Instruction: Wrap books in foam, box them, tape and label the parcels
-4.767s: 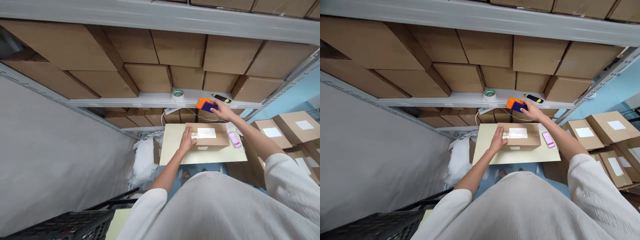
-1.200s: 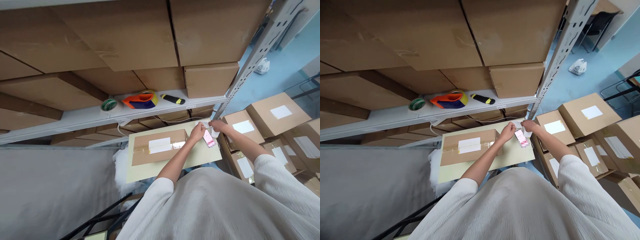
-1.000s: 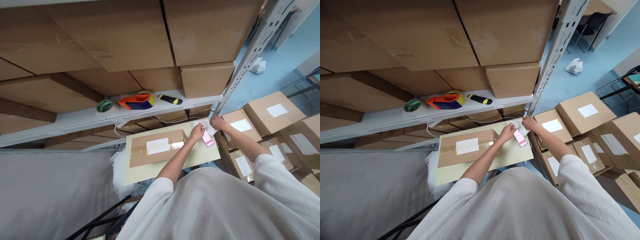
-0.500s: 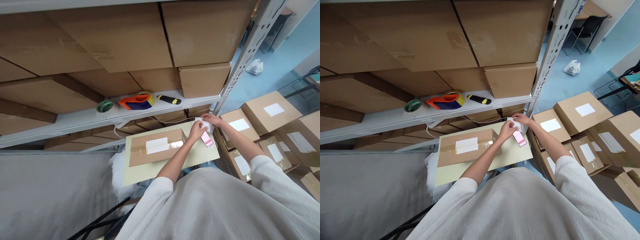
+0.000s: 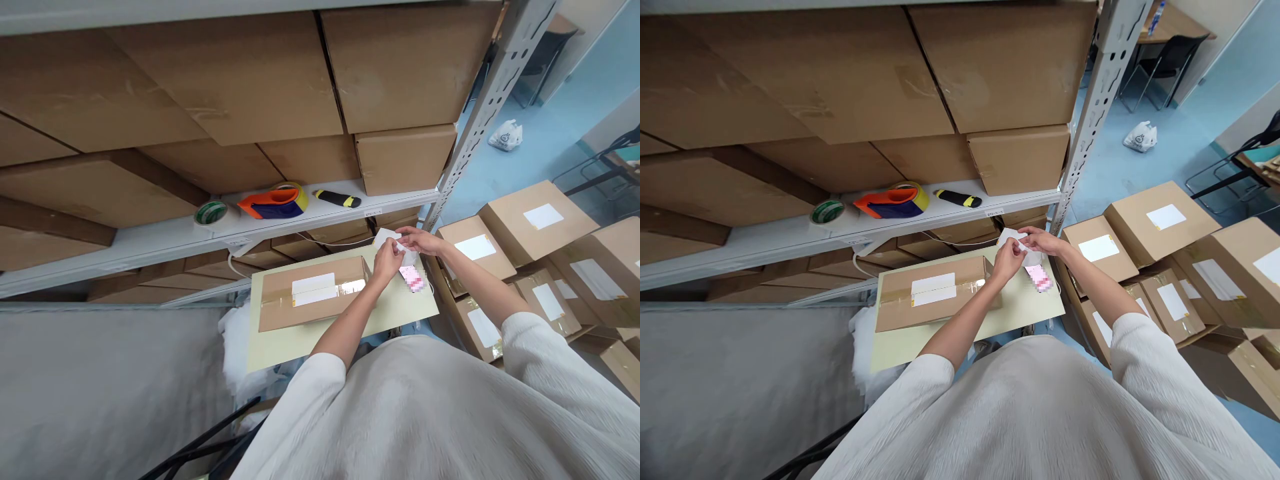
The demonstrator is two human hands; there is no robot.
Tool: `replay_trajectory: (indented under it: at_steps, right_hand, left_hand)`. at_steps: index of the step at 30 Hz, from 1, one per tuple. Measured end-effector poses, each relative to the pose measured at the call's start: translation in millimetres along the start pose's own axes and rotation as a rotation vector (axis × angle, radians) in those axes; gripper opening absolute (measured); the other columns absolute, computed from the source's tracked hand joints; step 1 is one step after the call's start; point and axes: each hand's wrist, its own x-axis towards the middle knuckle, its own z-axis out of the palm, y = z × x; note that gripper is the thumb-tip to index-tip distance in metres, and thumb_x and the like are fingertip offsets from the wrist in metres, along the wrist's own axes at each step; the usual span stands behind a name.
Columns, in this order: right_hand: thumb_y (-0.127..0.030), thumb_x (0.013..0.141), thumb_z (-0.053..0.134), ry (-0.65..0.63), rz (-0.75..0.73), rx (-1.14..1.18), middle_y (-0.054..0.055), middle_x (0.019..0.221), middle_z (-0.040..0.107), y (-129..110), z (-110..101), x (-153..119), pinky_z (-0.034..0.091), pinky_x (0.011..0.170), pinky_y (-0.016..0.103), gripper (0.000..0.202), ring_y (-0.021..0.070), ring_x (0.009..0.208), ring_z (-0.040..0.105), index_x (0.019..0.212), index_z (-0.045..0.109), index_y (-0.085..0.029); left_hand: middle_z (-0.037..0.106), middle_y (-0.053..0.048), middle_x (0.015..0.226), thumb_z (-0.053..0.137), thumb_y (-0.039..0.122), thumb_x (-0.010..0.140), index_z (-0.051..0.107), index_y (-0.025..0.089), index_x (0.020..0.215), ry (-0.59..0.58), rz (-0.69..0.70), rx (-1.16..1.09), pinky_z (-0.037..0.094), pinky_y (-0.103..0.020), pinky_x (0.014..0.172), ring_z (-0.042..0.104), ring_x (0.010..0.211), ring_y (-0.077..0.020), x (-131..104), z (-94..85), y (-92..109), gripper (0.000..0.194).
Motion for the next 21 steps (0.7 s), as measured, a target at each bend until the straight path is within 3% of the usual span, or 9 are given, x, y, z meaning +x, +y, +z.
replay_trajectory:
  at_steps: [4, 8, 15, 21]
  right_hand:
    - [-0.018, 0.075, 0.079, -0.019, -0.097, -0.124, 0.009, 0.121, 0.082, 9, -3, 0, 0.062, 0.085, 0.031, 0.051, 0.0201, 0.102, 0.077, 0.124, 0.066, -0.023]
    - [-0.018, 0.074, 0.081, -0.045, -0.207, -0.243, 0.009, 0.116, 0.082, 18, -5, 0, 0.062, 0.087, 0.033, 0.053, 0.0225, 0.104, 0.077, 0.124, 0.066, -0.022]
    - [-0.023, 0.083, 0.077, 0.100, -0.342, -0.494, 0.009, 0.106, 0.082, 28, 0, -5, 0.063, 0.091, 0.039, 0.040, 0.0249, 0.102, 0.078, 0.122, 0.070, -0.020]
    - [-0.029, 0.086, 0.079, 0.114, -0.358, -0.483, 0.007, 0.099, 0.084, 31, 2, -10, 0.063, 0.096, 0.042, 0.041, 0.0260, 0.100, 0.080, 0.125, 0.071, -0.020]
  left_hand:
    - [0.074, 0.000, 0.090, 0.071, 0.019, 0.096, 0.063, 0.028, 0.101, 0.008, -0.016, -0.027, 0.052, -0.033, 0.084, 0.072, 0.089, -0.0219, -1, 0.0, 2, 0.013]
    - [0.076, -0.001, 0.090, 0.068, 0.014, 0.095, 0.066, 0.026, 0.095, 0.036, -0.014, -0.059, 0.053, -0.031, 0.084, 0.073, 0.087, -0.0210, -1, 1.8, 2, 0.012]
    - [0.078, -0.003, 0.096, 0.067, 0.017, 0.097, 0.069, 0.025, 0.096, 0.030, 0.002, -0.084, 0.055, -0.032, 0.087, 0.073, 0.091, -0.0215, -4, 2.5, 0, 0.009]
    - [0.079, -0.005, 0.104, 0.072, 0.022, 0.097, 0.067, 0.024, 0.090, 0.052, 0.009, -0.130, 0.056, -0.032, 0.090, 0.075, 0.094, -0.0210, -5, 0.9, -1, 0.008]
